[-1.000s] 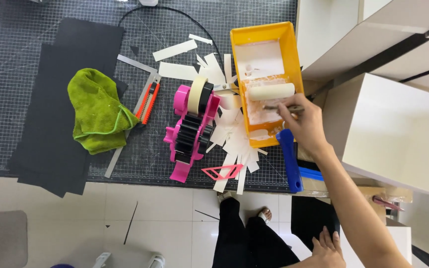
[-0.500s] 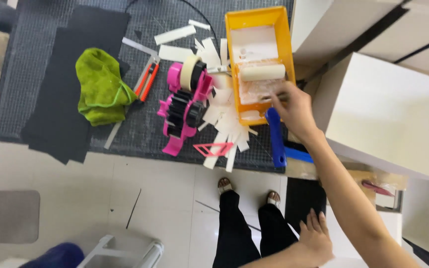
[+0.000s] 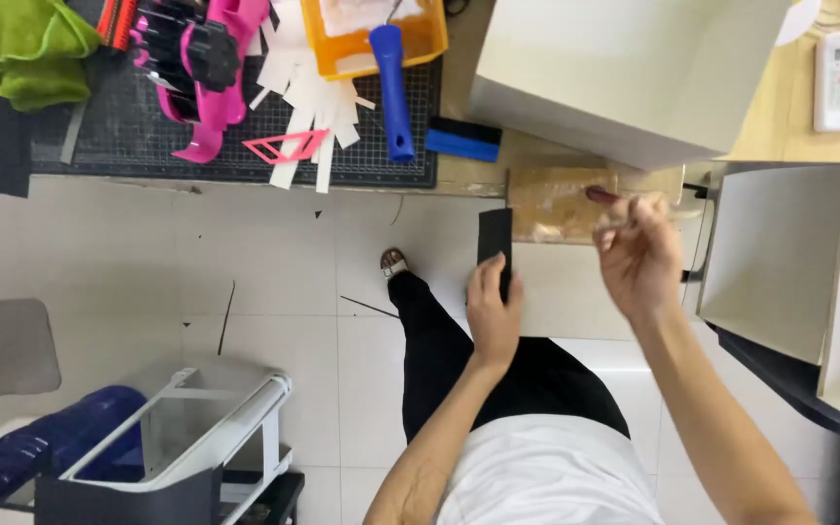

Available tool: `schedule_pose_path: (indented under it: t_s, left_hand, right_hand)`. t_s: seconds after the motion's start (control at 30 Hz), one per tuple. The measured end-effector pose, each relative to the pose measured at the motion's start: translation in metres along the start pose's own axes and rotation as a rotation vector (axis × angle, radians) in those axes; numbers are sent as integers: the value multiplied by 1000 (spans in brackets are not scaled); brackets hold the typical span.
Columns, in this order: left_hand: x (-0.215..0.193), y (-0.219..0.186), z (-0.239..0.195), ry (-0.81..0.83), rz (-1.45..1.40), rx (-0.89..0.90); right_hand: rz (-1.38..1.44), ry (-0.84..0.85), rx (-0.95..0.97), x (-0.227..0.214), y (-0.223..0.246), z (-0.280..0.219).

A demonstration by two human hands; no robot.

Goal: The person applies adhesive to a white rectangular board using a paint roller, then places a black sheet on top and smooths it with a blue squeegee. The person uses a brush to apply adhesive to the edges and continues smoothing the sheet to remove air bubbles.

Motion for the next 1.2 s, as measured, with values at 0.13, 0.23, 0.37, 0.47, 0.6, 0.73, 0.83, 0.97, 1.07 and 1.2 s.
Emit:
schedule_pose_path:
  t_s: [0.13, 0.23, 0.37, 0.47, 0.6, 0.73, 0.83, 0.97, 1.07, 1.2]
  left_hand:
    - [12, 9, 18, -156, 103, -62]
    - [8, 1, 36, -150, 143, -89]
    - [16, 27, 60, -149, 39, -197]
    - [9, 32, 49, -107, 9, -220]
    - [-7, 16, -4, -49, 1, -244]
    - [-21, -2, -60, 9, -170, -350]
    - [-23, -14, -77, 68, -278, -374]
    - [-24, -14, -77, 116, -345, -330]
    - [-30, -7, -76, 155, -474, -328]
    - [-34, -4, -78, 179, -575, -314]
  right_hand:
    - [286, -161, 170, -82, -72, -35]
    - [329, -113, 189, -96, -95, -42]
    - [308, -25, 143, -113, -112, -35]
    - [269, -56, 133, -108, -112, -37]
    - [232, -52, 123, -99, -105, -37]
    - [219, -75, 140, -98, -107, -37]
    - [175, -62, 181, -94, -99, -39]
    - [-242, 77, 168, -84, -68, -50]
    - [-1029, 465, -9, -40, -27, -56]
    - [-1123, 676, -257, 2, -22, -63]
Point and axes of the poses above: each hand's wrist, its own z-axis towards the middle knuckle, its own x-axis out of the palm, y = z × x, the point moved 4 cm from there along z, towards the middle knuckle, and after that the axes turned 4 degrees about y, right-handed, at the moved point
